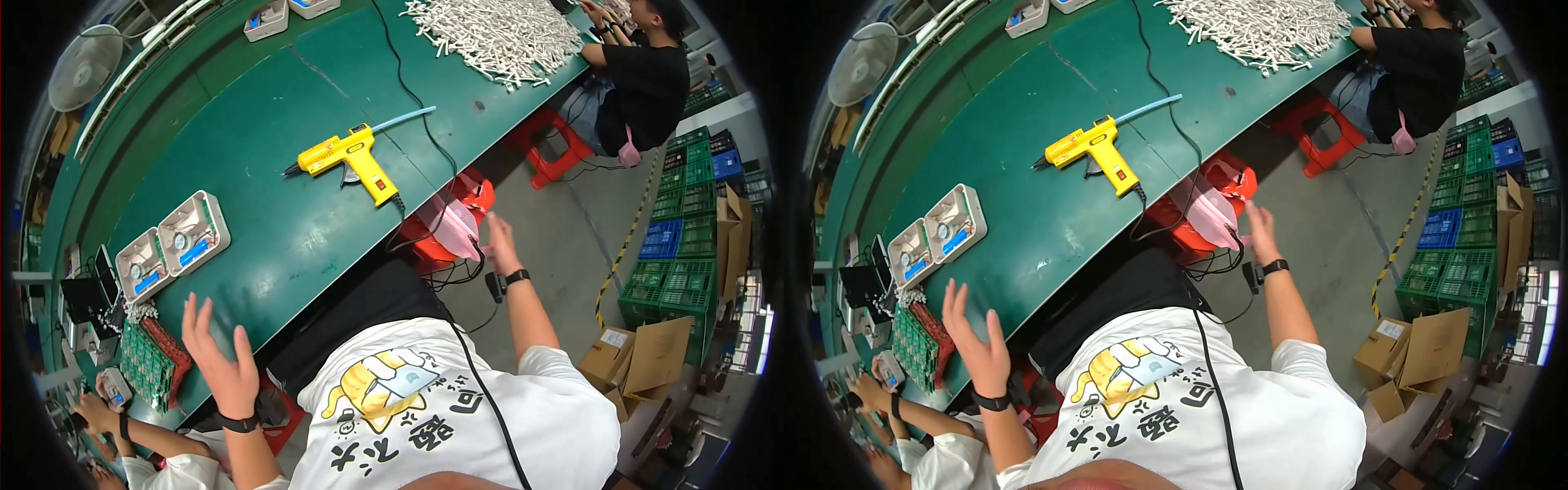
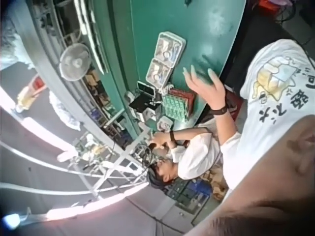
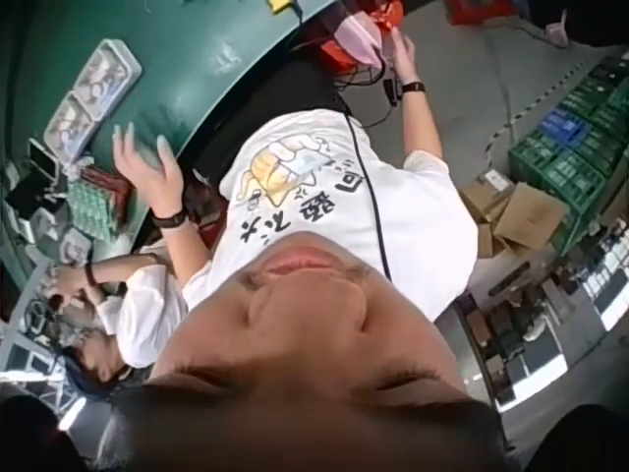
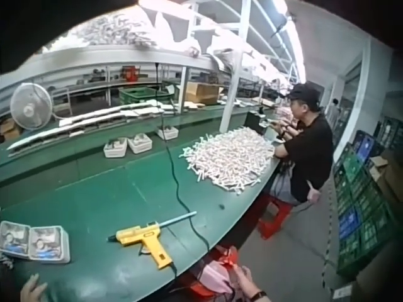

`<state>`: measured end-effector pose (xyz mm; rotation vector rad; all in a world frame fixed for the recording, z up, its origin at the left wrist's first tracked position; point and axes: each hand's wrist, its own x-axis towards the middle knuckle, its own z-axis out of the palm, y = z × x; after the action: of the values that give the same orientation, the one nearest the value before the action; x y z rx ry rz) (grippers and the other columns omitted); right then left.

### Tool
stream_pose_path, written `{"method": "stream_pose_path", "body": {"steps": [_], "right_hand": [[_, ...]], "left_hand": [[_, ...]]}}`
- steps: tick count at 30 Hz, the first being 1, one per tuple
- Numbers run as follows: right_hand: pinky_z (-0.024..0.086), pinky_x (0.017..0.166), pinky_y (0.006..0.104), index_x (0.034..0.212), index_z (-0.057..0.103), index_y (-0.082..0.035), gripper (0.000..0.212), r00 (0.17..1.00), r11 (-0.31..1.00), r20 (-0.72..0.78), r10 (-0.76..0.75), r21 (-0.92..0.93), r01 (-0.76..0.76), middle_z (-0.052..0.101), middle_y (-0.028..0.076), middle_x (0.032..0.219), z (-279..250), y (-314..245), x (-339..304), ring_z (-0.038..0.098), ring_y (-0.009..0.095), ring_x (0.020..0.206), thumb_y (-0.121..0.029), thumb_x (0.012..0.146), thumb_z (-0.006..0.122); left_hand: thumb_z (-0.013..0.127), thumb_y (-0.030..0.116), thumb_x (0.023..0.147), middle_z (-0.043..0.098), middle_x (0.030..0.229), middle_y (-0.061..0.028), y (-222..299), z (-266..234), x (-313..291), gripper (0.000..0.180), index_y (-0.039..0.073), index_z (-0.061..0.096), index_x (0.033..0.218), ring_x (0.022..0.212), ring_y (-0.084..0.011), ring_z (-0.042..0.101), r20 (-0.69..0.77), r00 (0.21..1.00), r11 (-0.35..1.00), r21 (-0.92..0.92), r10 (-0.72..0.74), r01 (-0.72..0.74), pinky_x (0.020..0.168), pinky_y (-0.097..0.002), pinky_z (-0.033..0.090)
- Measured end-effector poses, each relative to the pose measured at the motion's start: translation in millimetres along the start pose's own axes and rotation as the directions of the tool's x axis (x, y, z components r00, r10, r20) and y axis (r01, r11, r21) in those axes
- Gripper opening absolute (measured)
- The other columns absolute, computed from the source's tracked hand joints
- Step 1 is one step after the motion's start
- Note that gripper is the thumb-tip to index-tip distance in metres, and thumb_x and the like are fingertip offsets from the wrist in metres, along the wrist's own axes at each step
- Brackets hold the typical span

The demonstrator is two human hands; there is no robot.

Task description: Applying hot glue to small electronic components on an assembly line.

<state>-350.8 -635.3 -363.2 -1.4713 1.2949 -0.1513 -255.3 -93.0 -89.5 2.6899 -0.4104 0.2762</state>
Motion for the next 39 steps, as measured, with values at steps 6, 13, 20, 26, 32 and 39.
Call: {"method": "stream_pose_path", "body": {"steps": [6,13,20,26,32,39], "right_hand": [[0.062,0.084,0.0457,0.155,0.042,-0.013,0.08,0.921,0.943,0.382,-0.076,0.328,-0.058,0.065,0.012,0.137,43,-2,7,0.071,0.027,0.108,-0.064,0.099,0.067],[0.064,0.079,0.0447,0.15,0.05,-0.011,0.075,0.934,0.938,0.333,-0.13,0.347,0.007,0.069,0.011,0.127,67,-26,20,0.073,0.027,0.103,-0.061,0.098,0.07],[0.064,0.092,0.0415,0.155,0.044,-0.011,0.067,0.869,0.973,0.49,-0.062,0.224,-0.057,0.067,0.012,0.136,135,3,120,0.074,0.025,0.105,-0.052,0.106,0.062],[0.059,0.097,0.0482,0.145,0.058,-0.004,0.061,0.684,0.777,0.382,-0.622,0.187,0.602,0.069,0.009,0.134,190,32,261,0.069,0.031,0.113,-0.05,0.104,0.063],[0.06,0.098,0.0444,0.14,0.06,-0.004,0.054,0.758,0.801,0.366,-0.54,0.502,0.327,0.069,0.009,0.133,140,-2,253,0.069,0.026,0.115,-0.046,0.107,0.06],[0.049,0.074,0.0316,0.097,0.062,-0.008,0.019,0.787,0.788,-0.235,-0.57,0.114,0.605,0.059,-0.001,0.093,41,-121,32,0.056,0.013,0.082,-0.022,0.107,0.056]], "left_hand": [[0.065,0.021,0.099,0.05,0.159,-0.0201,-15,34,-22,0.058,0.003,0.052,0.152,0.147,-0.0436,0.045,-0.009,0.999,0.998,0.052,0.035,-0.035,0.123,-0.0571,0.031],[0.064,0.029,0.099,0.055,0.155,-0.0178,-15,48,-16,0.051,0.008,0.062,0.145,0.144,-0.0419,0.049,-0.079,0.997,0.98,0.199,0.005,0.011,0.119,-0.0555,0.036],[0.066,0.028,0.096,0.056,0.153,-0.0178,-11,41,-20,0.049,0.01,0.066,0.141,0.142,-0.0416,0.051,-0.081,0.997,0.961,0.276,0.0,0.023,0.118,-0.0558,0.037],[0.068,0.025,0.091,0.056,0.152,-0.0182,-13,45,-17,0.051,0.01,0.067,0.14,0.141,-0.0425,0.051,-0.1,0.995,0.969,0.248,0.022,0.004,0.118,-0.0568,0.038],[0.07,0.024,0.09,0.056,0.151,-0.0188,-12,45,-11,0.051,0.01,0.068,0.138,0.141,-0.0428,0.051,-0.095,0.995,0.98,0.196,-0.013,0.032,0.118,-0.0561,0.037],[0.073,0.016,0.089,0.059,0.144,-0.0192,-13,20,-6,0.048,0.008,0.068,0.136,0.134,-0.0413,0.056,-0.068,0.997,0.99,0.136,-0.029,0.038,0.111,-0.0518,0.044]]}}
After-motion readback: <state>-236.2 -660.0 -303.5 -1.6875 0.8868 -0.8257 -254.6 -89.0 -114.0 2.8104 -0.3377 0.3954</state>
